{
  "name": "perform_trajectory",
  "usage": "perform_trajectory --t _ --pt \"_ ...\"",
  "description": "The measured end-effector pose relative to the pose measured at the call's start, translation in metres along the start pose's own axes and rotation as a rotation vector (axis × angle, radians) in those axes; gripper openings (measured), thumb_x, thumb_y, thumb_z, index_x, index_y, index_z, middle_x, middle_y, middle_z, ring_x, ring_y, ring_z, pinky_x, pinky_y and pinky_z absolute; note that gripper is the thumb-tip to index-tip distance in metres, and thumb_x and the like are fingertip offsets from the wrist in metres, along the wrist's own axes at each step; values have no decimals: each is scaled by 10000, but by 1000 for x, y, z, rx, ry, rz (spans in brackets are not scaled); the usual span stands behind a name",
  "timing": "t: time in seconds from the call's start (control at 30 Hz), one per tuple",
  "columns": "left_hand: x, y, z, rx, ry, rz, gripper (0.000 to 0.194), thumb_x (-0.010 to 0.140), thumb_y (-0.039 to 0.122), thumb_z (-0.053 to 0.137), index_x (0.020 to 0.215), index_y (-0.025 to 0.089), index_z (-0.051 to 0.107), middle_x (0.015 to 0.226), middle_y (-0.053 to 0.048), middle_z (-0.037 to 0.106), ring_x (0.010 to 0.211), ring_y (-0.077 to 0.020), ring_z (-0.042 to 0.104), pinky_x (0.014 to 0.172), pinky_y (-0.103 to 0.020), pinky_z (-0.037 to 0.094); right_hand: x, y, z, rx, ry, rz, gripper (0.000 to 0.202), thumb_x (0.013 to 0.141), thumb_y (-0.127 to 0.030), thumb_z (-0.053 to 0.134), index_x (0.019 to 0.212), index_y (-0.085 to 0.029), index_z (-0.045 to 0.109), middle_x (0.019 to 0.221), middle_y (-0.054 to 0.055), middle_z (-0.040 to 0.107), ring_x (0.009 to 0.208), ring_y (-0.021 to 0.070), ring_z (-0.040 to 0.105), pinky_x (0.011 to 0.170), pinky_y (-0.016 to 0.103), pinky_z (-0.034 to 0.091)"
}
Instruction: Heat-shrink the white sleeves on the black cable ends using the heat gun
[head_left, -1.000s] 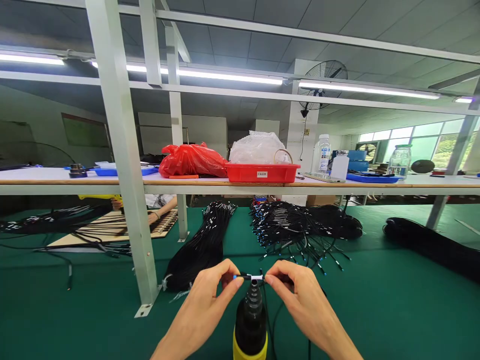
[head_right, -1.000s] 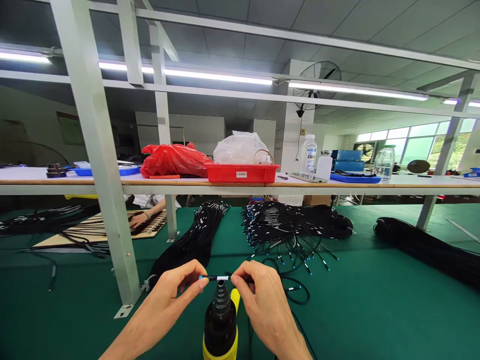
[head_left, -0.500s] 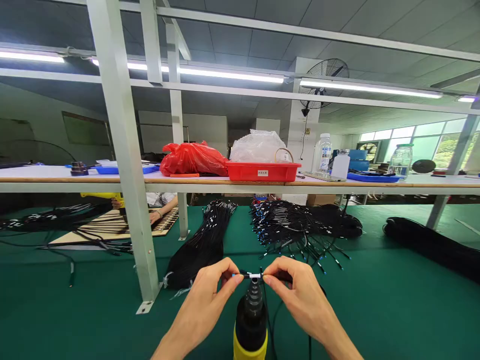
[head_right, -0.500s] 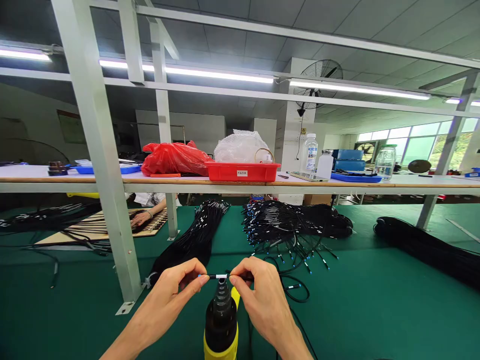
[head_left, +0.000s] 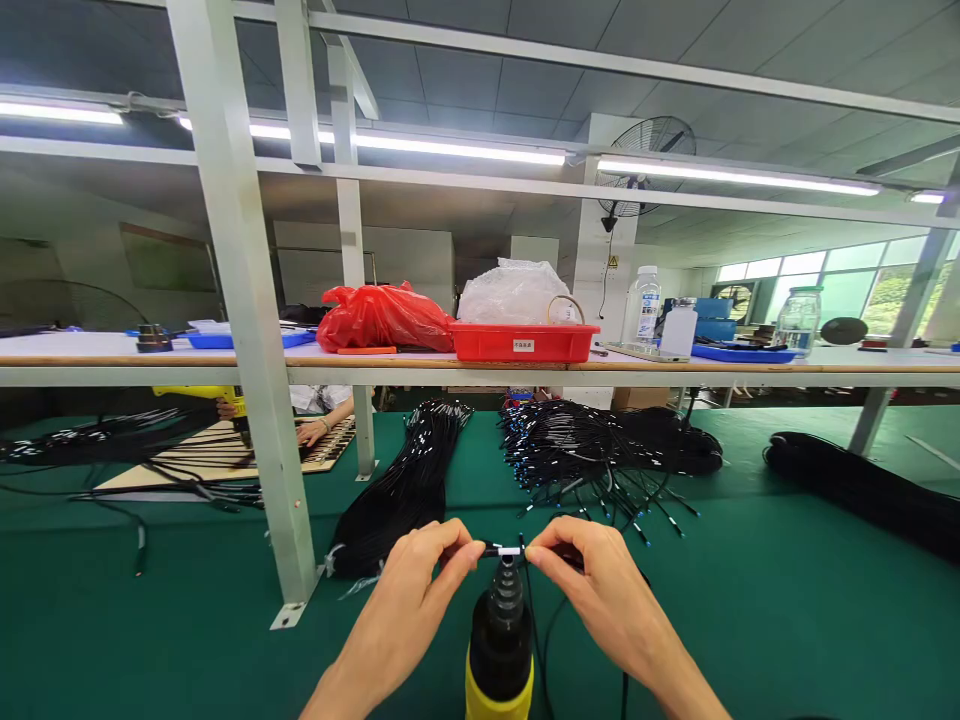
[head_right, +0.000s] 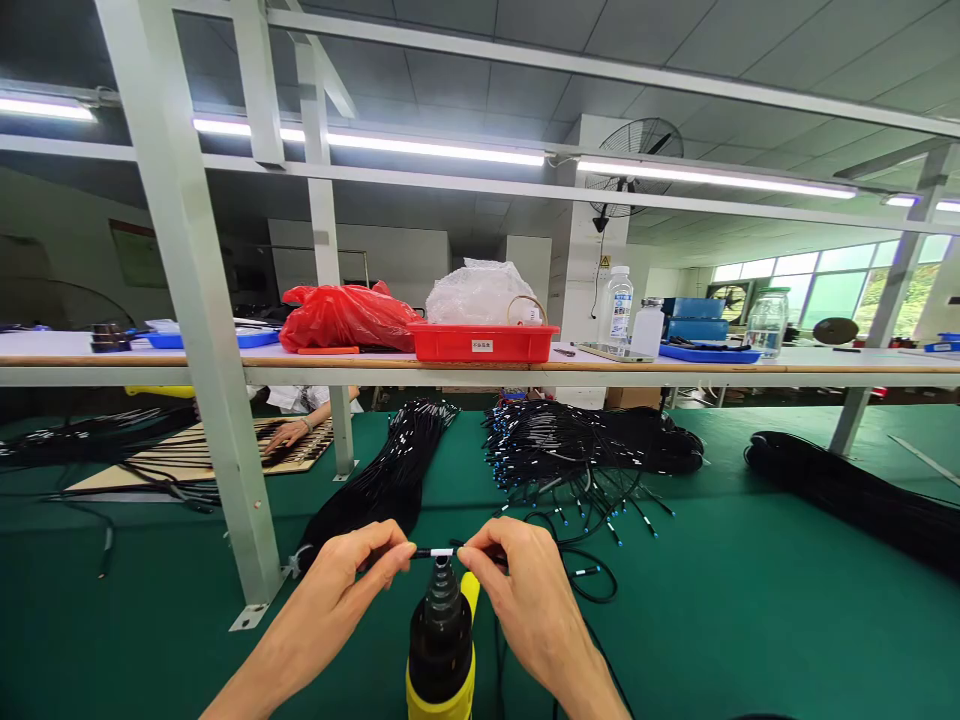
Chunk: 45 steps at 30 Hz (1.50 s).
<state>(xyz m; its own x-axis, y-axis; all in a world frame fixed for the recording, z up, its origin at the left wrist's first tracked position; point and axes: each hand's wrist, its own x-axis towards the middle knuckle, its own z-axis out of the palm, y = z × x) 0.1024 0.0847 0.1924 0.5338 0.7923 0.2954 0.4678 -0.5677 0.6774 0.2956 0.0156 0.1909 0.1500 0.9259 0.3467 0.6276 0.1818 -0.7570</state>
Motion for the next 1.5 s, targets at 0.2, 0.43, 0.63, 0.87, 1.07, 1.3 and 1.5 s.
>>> perform_trajectory --t 0.2,0.43,0.63,0.87,1.07,1.3,1.5 --pt "-1 -1 3 17 -9 -32 417 959 507 348 703 213 496 714 17 535 720 -172 480 645 -265 344 1 -2 0 -20 -35 -5 285 909 -326 500 683 -190 608 604 -34 505 578 132 412 533 265 270" --pt "-2 2 0 -54 11 4 205 933 398 450 853 236 547 841 14 572 802 -181 485 692 -258 365 0 2 2 6 -2 -14 140 864 -239 560 737 -198 604 694 -26 577 665 145 492 582 253 336" --pt "-2 4 -1 -68 -9 -12 412 959 527 341 725 218 479 680 39 473 653 -152 423 592 -254 298 -4 0 -2 -39 -29 -62 256 932 -283 496 749 -204 656 714 -17 597 663 145 500 598 267 342" --pt "0 4 0 -89 6 -60 412 929 520 421 683 204 521 635 38 504 604 -141 423 559 -256 288 -1 0 -1 18 -19 -83 202 896 -237 542 733 -199 656 708 -16 599 660 141 514 586 254 356" --pt "1 0 3 -168 102 -32 211 880 392 555 771 216 596 759 23 593 746 -163 522 678 -262 389 2 1 1 38 20 -62 130 848 -187 576 740 -196 648 715 -19 599 679 142 531 587 248 356" --pt "2 2 1 -169 96 -29 202 889 397 545 805 221 598 786 26 589 771 -163 525 683 -254 386 1 1 -1 19 21 -64 146 856 -207 582 721 -193 634 711 -22 593 672 138 521 586 248 343" --pt "-1 1 3 -60 8 -64 473 943 565 358 653 207 465 593 54 405 573 -132 356 545 -258 266 -2 -3 -2 -40 -42 -58 337 945 -327 477 685 -194 645 648 -24 591 607 133 468 576 258 313"
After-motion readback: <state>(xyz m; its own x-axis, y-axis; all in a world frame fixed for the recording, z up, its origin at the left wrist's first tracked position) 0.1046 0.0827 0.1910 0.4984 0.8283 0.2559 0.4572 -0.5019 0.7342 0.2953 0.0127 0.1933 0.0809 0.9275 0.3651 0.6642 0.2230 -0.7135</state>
